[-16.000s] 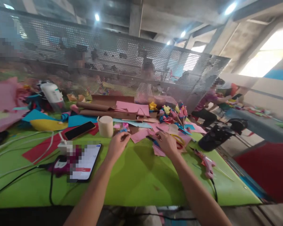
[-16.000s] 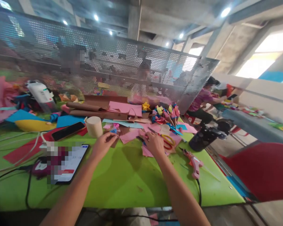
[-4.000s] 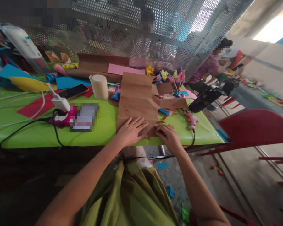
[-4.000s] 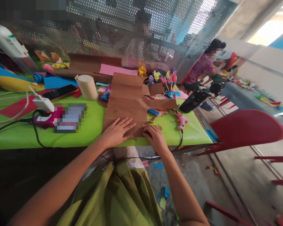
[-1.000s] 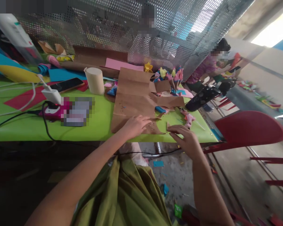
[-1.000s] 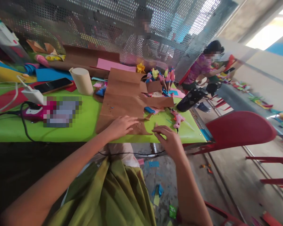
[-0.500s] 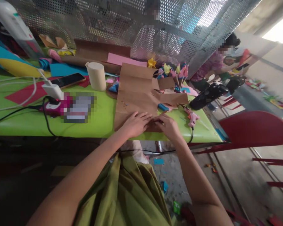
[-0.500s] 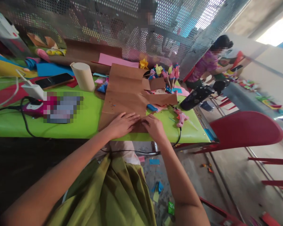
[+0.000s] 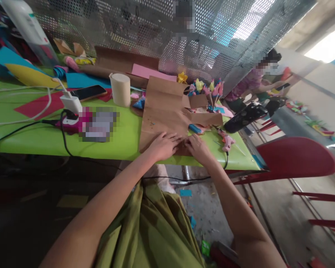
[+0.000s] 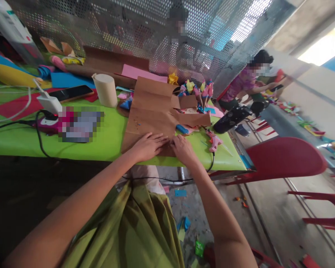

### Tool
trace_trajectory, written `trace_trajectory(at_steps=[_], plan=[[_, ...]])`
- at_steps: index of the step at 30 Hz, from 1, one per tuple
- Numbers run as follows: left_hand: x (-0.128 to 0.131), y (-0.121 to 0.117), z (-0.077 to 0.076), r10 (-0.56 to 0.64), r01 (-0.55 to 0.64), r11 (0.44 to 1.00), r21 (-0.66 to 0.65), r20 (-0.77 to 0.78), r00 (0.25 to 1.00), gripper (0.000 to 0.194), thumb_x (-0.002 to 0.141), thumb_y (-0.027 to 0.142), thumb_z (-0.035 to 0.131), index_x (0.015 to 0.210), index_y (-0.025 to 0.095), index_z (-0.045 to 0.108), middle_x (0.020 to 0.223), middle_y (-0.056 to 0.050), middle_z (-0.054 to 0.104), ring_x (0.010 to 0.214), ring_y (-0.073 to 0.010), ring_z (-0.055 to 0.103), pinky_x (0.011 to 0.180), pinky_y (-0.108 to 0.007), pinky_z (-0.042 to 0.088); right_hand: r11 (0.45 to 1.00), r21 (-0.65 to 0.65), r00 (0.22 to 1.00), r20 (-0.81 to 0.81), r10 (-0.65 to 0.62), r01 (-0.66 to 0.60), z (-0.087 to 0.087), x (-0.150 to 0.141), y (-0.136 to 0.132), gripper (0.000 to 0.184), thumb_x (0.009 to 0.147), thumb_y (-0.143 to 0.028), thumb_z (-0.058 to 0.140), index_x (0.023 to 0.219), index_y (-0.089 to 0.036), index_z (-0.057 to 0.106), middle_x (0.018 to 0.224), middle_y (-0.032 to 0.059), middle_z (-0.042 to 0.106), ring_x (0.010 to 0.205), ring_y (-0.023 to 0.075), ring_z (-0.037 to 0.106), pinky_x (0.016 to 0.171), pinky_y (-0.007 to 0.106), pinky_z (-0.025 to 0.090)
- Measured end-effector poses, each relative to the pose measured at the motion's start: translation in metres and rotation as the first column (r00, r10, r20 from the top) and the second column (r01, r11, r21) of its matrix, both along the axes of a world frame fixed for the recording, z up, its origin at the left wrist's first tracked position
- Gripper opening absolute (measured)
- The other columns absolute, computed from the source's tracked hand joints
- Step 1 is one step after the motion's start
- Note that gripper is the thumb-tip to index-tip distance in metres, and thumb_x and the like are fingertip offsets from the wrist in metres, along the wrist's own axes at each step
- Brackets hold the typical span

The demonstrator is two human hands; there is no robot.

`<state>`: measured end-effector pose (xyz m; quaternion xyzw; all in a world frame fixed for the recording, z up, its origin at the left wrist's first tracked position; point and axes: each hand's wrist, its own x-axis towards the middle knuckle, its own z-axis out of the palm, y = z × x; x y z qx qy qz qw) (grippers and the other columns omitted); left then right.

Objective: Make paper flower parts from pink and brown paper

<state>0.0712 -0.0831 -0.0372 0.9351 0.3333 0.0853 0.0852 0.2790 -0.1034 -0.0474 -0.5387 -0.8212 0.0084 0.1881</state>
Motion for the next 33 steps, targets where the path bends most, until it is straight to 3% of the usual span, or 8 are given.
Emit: trace_trajectory(at_steps=[6, 12, 21, 33], plan=[[0.0, 0.001, -0.005, -0.01, 0.01, 1.0, 0.007, 0.029, 1.0, 0.049, 0.099, 0.031, 0.029, 0.146, 0.028, 0.041, 0.154, -0.001, 0.042, 0.145, -0.02, 0.031, 0.116, -0.047, 0.023, 0.995, 0.022, 0.963, -0.256, -0.087, 0.096, -0.003, 0.01, -0.019, 0.008, 0.089, -0.022, 0.049, 0.082, -0.023, 0.054, 0.085, 0.0067, 0.061, 0.081, 0.0239, 0.057, 0.076, 0.038, 0.048], [-0.001, 0.001, -0.006, -0.004, 0.003, 1.0, 0.018, 0.04, 0.999, 0.048, 0.099, 0.03, 0.03, 0.144, 0.027, 0.044, 0.153, -0.001, 0.043, 0.143, -0.0198, 0.034, 0.115, -0.046, 0.024, 0.982, -0.112, 0.877, -0.443, -0.185, 0.151, 0.007, 0.011, -0.023, 0.006, 0.083, -0.026, 0.055, 0.082, -0.022, 0.059, 0.072, 0.001, 0.065, 0.066, 0.0195, 0.059, 0.063, 0.03, 0.048], [-0.002, 0.001, -0.008, -0.02, 0.019, 0.999, 0.03, 0.038, 0.999, 0.051, 0.098, 0.027, 0.032, 0.149, 0.03, 0.036, 0.154, -0.002, 0.042, 0.143, -0.02, 0.034, 0.114, -0.044, 0.024, 0.999, -0.05, 0.962, -0.274, -0.001, -0.013, 0.013, 0.002, -0.003, 0.02, 0.083, -0.015, 0.055, 0.087, -0.023, 0.074, 0.09, 0.0063, 0.074, 0.085, 0.024, 0.067, 0.079, 0.037, 0.052], [-0.001, -0.001, -0.003, 0.005, -0.006, 1.0, 0.006, 0.038, 0.999, 0.048, 0.099, 0.03, 0.03, 0.146, 0.03, 0.041, 0.153, 0.0, 0.043, 0.142, -0.0186, 0.035, 0.116, -0.044, 0.022, 0.999, -0.026, 0.997, -0.071, 0.026, -0.028, 0.009, 0.004, -0.004, 0.015, 0.089, -0.014, 0.051, 0.086, -0.021, 0.064, 0.087, 0.0071, 0.064, 0.082, 0.0233, 0.06, 0.074, 0.034, 0.048]])
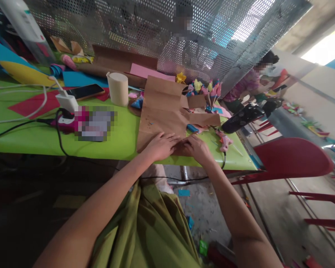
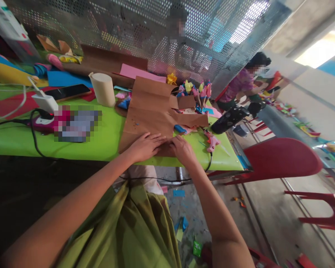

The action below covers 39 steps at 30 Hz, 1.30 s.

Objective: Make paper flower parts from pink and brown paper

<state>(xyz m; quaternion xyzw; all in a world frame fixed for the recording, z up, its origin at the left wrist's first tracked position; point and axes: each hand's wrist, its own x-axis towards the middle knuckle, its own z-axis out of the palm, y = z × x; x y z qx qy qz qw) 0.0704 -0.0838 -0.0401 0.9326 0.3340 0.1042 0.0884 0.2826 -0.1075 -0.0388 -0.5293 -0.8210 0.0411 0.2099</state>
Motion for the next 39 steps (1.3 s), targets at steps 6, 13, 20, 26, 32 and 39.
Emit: trace_trajectory(at_steps=[6, 13, 20, 26, 32, 39], plan=[[0.0, 0.0, 0.001, -0.008, 0.008, 1.0, -0.007, -0.002, 1.0, 0.049, 0.099, 0.03, 0.029, 0.146, 0.029, 0.041, 0.153, -0.001, 0.044, 0.142, -0.019, 0.035, 0.116, -0.044, 0.023, 0.998, 0.052, 0.998, 0.054, -0.04, 0.037, -0.009, -0.001, 0.0, 0.013, 0.088, -0.012, 0.05, 0.085, -0.022, 0.058, 0.087, 0.0077, 0.06, 0.083, 0.0242, 0.058, 0.074, 0.035, 0.047], [0.002, 0.001, -0.003, 0.007, -0.007, 1.0, 0.009, 0.007, 1.0, 0.047, 0.099, 0.03, 0.031, 0.145, 0.03, 0.044, 0.152, 0.0, 0.045, 0.142, -0.0182, 0.035, 0.116, -0.042, 0.024, 0.988, 0.103, 0.989, 0.081, -0.12, 0.112, -0.019, -0.004, -0.009, 0.013, 0.091, -0.016, 0.046, 0.088, -0.021, 0.058, 0.089, 0.0094, 0.06, 0.088, 0.0266, 0.056, 0.082, 0.039, 0.047], [0.001, 0.0, -0.003, -0.001, 0.001, 1.0, 0.015, 0.003, 1.0, 0.048, 0.1, 0.03, 0.029, 0.146, 0.027, 0.042, 0.154, 0.0, 0.043, 0.143, -0.0192, 0.033, 0.116, -0.045, 0.023, 0.991, 0.092, 0.989, -0.127, -0.081, 0.093, -0.013, -0.001, -0.018, 0.016, 0.093, -0.021, 0.049, 0.098, -0.023, 0.065, 0.097, 0.0074, 0.067, 0.091, 0.0244, 0.063, 0.082, 0.036, 0.05], [0.0, 0.0, -0.002, 0.004, -0.004, 1.0, 0.0, -0.008, 1.0, 0.048, 0.1, 0.03, 0.029, 0.145, 0.027, 0.043, 0.154, 0.0, 0.042, 0.143, -0.0183, 0.033, 0.116, -0.044, 0.023, 0.995, 0.101, 0.999, -0.046, -0.019, 0.024, -0.009, -0.003, -0.014, 0.021, 0.091, -0.015, 0.048, 0.095, -0.023, 0.067, 0.094, 0.0075, 0.068, 0.09, 0.0238, 0.063, 0.081, 0.035, 0.049], [0.001, 0.002, -0.005, 0.0, 0.001, 1.0, 0.017, -0.01, 1.0, 0.047, 0.099, 0.03, 0.03, 0.145, 0.028, 0.043, 0.154, 0.0, 0.043, 0.142, -0.0185, 0.035, 0.116, -0.043, 0.024, 0.999, 0.028, 1.0, -0.011, -0.023, 0.023, -0.003, -0.001, -0.013, 0.018, 0.089, -0.012, 0.049, 0.091, -0.022, 0.064, 0.091, 0.0075, 0.066, 0.088, 0.0234, 0.06, 0.077, 0.034, 0.047], [0.0, 0.001, -0.003, -0.001, 0.001, 1.0, 0.024, -0.007, 1.0, 0.046, 0.099, 0.03, 0.031, 0.144, 0.03, 0.045, 0.153, 0.0, 0.044, 0.142, -0.0176, 0.036, 0.115, -0.043, 0.024, 0.996, -0.036, 0.99, 0.115, -0.076, 0.081, 0.001, -0.004, -0.007, 0.012, 0.087, -0.012, 0.048, 0.083, -0.02, 0.057, 0.087, 0.0089, 0.061, 0.082, 0.0241, 0.056, 0.072, 0.034, 0.044]])
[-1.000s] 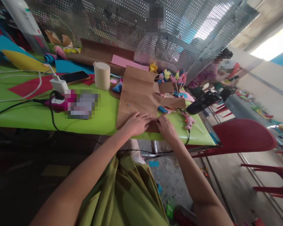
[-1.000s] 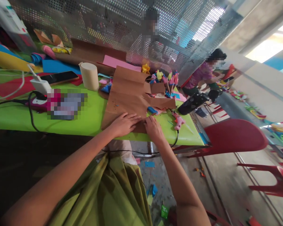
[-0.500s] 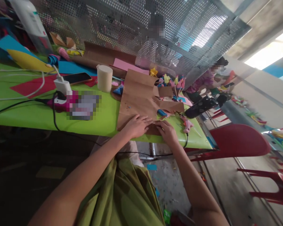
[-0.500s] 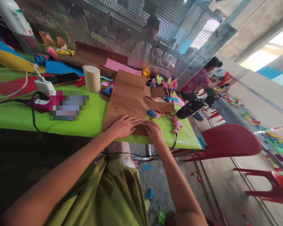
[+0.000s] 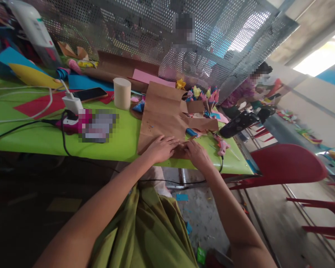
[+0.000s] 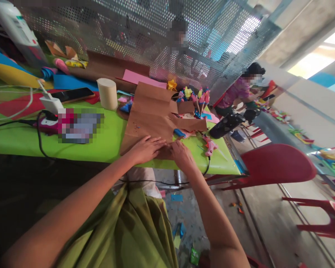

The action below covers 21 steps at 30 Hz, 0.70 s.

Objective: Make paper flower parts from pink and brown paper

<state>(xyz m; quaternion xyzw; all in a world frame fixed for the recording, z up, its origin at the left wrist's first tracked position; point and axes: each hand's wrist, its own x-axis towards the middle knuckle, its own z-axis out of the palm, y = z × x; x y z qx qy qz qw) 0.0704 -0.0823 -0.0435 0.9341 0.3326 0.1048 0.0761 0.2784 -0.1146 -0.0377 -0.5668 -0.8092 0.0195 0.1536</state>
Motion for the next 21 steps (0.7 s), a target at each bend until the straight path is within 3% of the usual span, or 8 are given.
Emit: trace_trajectory(at_steps=[3, 6, 9, 12, 13, 15, 21], plan=[[0.0, -0.001, 0.001, 0.001, -0.001, 1.0, -0.008, 0.009, 1.0, 0.046, 0.1, 0.03, 0.03, 0.143, 0.029, 0.046, 0.153, 0.0, 0.044, 0.142, -0.018, 0.036, 0.115, -0.043, 0.025, 0.999, -0.039, 0.999, -0.032, -0.014, 0.013, 0.007, 0.006, -0.013, 0.01, 0.086, -0.014, 0.049, 0.082, -0.02, 0.056, 0.085, 0.0083, 0.061, 0.08, 0.0235, 0.057, 0.072, 0.034, 0.044], [0.0, -0.003, 0.002, 0.0, 0.001, 1.0, -0.008, 0.021, 1.0, 0.046, 0.1, 0.03, 0.029, 0.142, 0.03, 0.047, 0.153, 0.001, 0.044, 0.142, -0.0182, 0.036, 0.114, -0.044, 0.026, 0.994, -0.102, 0.982, -0.191, 0.013, -0.033, 0.019, 0.02, -0.043, 0.01, 0.09, -0.021, 0.05, 0.082, -0.02, 0.057, 0.082, 0.005, 0.062, 0.075, 0.0197, 0.058, 0.07, 0.031, 0.045], [0.0, -0.004, 0.003, 0.005, -0.004, 1.0, -0.024, 0.018, 1.0, 0.047, 0.1, 0.029, 0.028, 0.143, 0.028, 0.046, 0.154, 0.001, 0.042, 0.142, -0.0189, 0.035, 0.115, -0.046, 0.025, 0.962, -0.263, 0.972, -0.232, 0.016, -0.078, 0.034, 0.033, -0.077, 0.021, 0.09, -0.029, 0.055, 0.07, -0.021, 0.057, 0.064, -0.0006, 0.058, 0.06, 0.0153, 0.054, 0.058, 0.026, 0.043], [0.001, -0.004, 0.003, 0.008, -0.007, 0.999, -0.045, 0.02, 1.0, 0.048, 0.099, 0.028, 0.028, 0.144, 0.027, 0.045, 0.154, 0.0, 0.041, 0.142, -0.0199, 0.035, 0.116, -0.047, 0.023, 0.961, -0.267, 0.966, -0.257, 0.002, -0.073, 0.041, 0.036, -0.094, 0.011, 0.086, -0.027, 0.06, 0.078, -0.02, 0.061, 0.072, 0.0013, 0.063, 0.067, 0.0162, 0.059, 0.063, 0.027, 0.047], [0.001, -0.004, 0.003, 0.008, -0.007, 0.999, -0.046, 0.022, 1.0, 0.048, 0.099, 0.028, 0.028, 0.144, 0.027, 0.045, 0.155, 0.0, 0.04, 0.142, -0.0202, 0.035, 0.116, -0.047, 0.023, 0.969, -0.24, 0.96, -0.28, -0.008, -0.062, 0.042, 0.035, -0.094, 0.006, 0.085, -0.026, 0.061, 0.086, -0.02, 0.064, 0.079, 0.0026, 0.066, 0.073, 0.0174, 0.062, 0.067, 0.028, 0.049], [0.001, -0.004, 0.002, 0.003, -0.002, 0.999, -0.041, 0.025, 1.0, 0.048, 0.099, 0.028, 0.029, 0.145, 0.026, 0.044, 0.155, -0.001, 0.041, 0.143, -0.0208, 0.034, 0.116, -0.048, 0.024, 0.983, -0.176, 0.942, -0.335, -0.015, -0.047, 0.038, 0.029, -0.085, 0.014, 0.084, -0.024, 0.062, 0.097, -0.021, 0.066, 0.088, 0.0044, 0.069, 0.08, 0.0195, 0.065, 0.074, 0.031, 0.051], [0.0, -0.002, -0.001, -0.002, 0.002, 1.0, -0.001, 0.03, 1.0, 0.048, 0.098, 0.026, 0.03, 0.144, 0.029, 0.045, 0.153, -0.001, 0.044, 0.141, -0.0201, 0.037, 0.115, -0.047, 0.026, 0.999, 0.005, 0.921, -0.387, 0.034, -0.035, 0.012, -0.005, -0.029, 0.02, 0.089, -0.023, 0.055, 0.096, -0.023, 0.073, 0.096, 0.0079, 0.072, 0.091, 0.0237, 0.067, 0.083, 0.038, 0.053]])
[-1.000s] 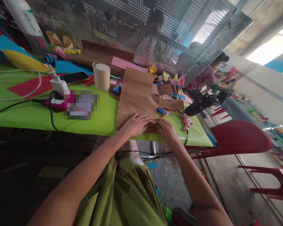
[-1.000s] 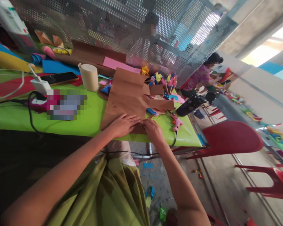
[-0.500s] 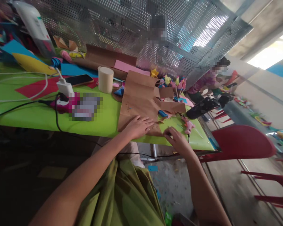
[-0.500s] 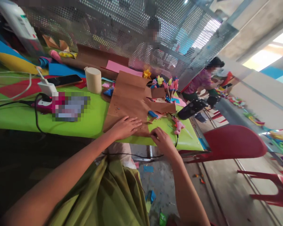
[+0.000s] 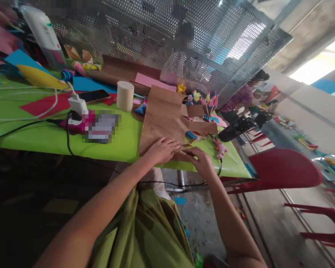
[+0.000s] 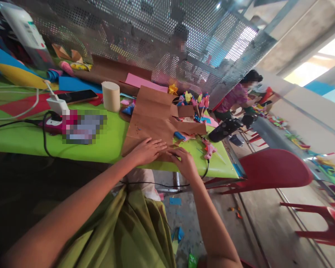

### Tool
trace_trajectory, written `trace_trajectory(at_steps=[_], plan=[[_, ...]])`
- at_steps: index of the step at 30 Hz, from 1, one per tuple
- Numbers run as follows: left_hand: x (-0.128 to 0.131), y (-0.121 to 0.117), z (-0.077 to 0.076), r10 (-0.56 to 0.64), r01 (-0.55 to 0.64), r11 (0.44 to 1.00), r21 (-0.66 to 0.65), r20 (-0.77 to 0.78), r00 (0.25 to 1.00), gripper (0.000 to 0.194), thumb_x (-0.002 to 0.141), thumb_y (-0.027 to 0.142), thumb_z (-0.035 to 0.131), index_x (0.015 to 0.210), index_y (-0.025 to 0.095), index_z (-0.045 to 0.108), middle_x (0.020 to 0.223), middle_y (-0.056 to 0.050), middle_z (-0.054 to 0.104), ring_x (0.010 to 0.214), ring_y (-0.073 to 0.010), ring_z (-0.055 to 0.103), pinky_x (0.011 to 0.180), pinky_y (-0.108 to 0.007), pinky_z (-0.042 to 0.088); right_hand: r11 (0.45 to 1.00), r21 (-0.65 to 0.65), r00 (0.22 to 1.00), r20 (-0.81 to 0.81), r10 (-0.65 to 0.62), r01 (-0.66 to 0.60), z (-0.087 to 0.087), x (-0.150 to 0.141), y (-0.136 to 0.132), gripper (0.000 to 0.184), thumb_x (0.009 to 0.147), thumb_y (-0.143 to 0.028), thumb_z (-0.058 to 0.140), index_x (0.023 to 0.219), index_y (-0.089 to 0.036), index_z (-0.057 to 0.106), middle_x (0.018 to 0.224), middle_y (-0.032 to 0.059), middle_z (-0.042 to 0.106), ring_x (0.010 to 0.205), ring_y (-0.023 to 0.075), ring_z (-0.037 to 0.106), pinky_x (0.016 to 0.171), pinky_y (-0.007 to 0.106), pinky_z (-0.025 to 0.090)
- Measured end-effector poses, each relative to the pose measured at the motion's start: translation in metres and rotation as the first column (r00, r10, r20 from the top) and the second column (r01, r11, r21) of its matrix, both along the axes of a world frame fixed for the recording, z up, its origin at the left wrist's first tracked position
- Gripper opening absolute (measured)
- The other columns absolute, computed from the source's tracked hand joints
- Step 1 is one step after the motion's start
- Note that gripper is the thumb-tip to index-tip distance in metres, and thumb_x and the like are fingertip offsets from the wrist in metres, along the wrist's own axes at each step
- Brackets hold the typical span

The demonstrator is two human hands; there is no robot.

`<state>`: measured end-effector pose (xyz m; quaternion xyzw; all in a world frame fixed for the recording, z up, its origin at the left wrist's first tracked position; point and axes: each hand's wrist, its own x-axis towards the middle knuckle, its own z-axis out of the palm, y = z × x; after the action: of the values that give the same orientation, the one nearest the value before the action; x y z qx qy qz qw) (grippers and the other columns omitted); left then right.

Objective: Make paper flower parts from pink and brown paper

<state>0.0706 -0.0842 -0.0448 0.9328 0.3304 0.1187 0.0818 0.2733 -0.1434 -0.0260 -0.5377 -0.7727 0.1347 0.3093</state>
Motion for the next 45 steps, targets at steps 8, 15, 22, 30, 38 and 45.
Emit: trace_trajectory(at_steps=[8, 15, 22, 30, 38, 45], plan=[[-0.001, 0.0, 0.001, 0.001, -0.001, 1.0, 0.005, 0.003, 1.0, 0.047, 0.099, 0.027, 0.032, 0.143, 0.03, 0.046, 0.152, -0.001, 0.045, 0.141, -0.0189, 0.037, 0.115, -0.044, 0.026, 0.995, 0.093, 0.988, 0.144, -0.057, 0.044, -0.019, -0.014, 0.012, 0.021, 0.088, -0.016, 0.052, 0.095, -0.023, 0.071, 0.097, 0.0086, 0.07, 0.093, 0.0249, 0.064, 0.083, 0.038, 0.051], [0.001, 0.0, 0.003, 0.015, -0.016, 1.0, -0.022, -0.021, 1.0, 0.046, 0.099, 0.028, 0.031, 0.142, 0.03, 0.046, 0.152, 0.001, 0.045, 0.142, -0.0177, 0.036, 0.116, -0.043, 0.025, 0.995, 0.092, 0.981, 0.189, -0.045, 0.028, -0.018, -0.013, 0.014, 0.017, 0.088, -0.014, 0.05, 0.094, -0.02, 0.066, 0.097, 0.0097, 0.067, 0.093, 0.0259, 0.062, 0.082, 0.037, 0.049], [0.0, 0.0, 0.003, 0.011, -0.011, 1.0, -0.01, -0.02, 1.0, 0.046, 0.1, 0.028, 0.029, 0.142, 0.03, 0.046, 0.152, 0.001, 0.045, 0.142, -0.0174, 0.036, 0.116, -0.042, 0.025, 0.995, 0.096, 0.977, 0.209, -0.047, 0.027, -0.02, -0.01, 0.017, 0.012, 0.088, -0.015, 0.051, 0.088, -0.022, 0.061, 0.091, 0.0077, 0.063, 0.088, 0.0252, 0.06, 0.08, 0.036, 0.048], [0.001, 0.001, 0.001, 0.016, -0.016, 1.0, -0.011, -0.014, 1.0, 0.046, 0.1, 0.03, 0.031, 0.143, 0.031, 0.045, 0.152, 0.001, 0.045, 0.142, -0.0181, 0.036, 0.115, -0.043, 0.025, 0.99, 0.115, 0.99, 0.104, -0.095, 0.083, -0.028, -0.007, 0.013, 0.009, 0.089, -0.021, 0.053, 0.09, -0.022, 0.062, 0.09, 0.0068, 0.063, 0.086, 0.0241, 0.06, 0.079, 0.037, 0.049], [0.001, 0.0, 0.003, 0.01, -0.011, 1.0, -0.02, -0.027, 1.0, 0.047, 0.1, 0.03, 0.028, 0.144, 0.028, 0.045, 0.153, 0.0, 0.044, 0.142, -0.0189, 0.035, 0.116, -0.045, 0.025, 0.993, 0.103, 0.996, 0.057, -0.064, 0.058, -0.027, -0.006, 0.011, 0.014, 0.089, -0.021, 0.054, 0.092, -0.023, 0.068, 0.097, 0.0079, 0.067, 0.095, 0.0257, 0.062, 0.086, 0.039, 0.049], [0.0, 0.002, 0.002, 0.0, 0.0, 1.0, -0.012, -0.016, 1.0, 0.048, 0.099, 0.028, 0.031, 0.144, 0.033, 0.044, 0.153, 0.001, 0.044, 0.142, -0.018, 0.036, 0.116, -0.044, 0.024, 0.995, 0.094, 0.993, 0.111, -0.03, 0.02, -0.02, -0.008, 0.014, 0.014, 0.088, -0.017, 0.053, 0.091, -0.023, 0.066, 0.095, 0.0075, 0.065, 0.093, 0.0249, 0.061, 0.085, 0.038, 0.048]])
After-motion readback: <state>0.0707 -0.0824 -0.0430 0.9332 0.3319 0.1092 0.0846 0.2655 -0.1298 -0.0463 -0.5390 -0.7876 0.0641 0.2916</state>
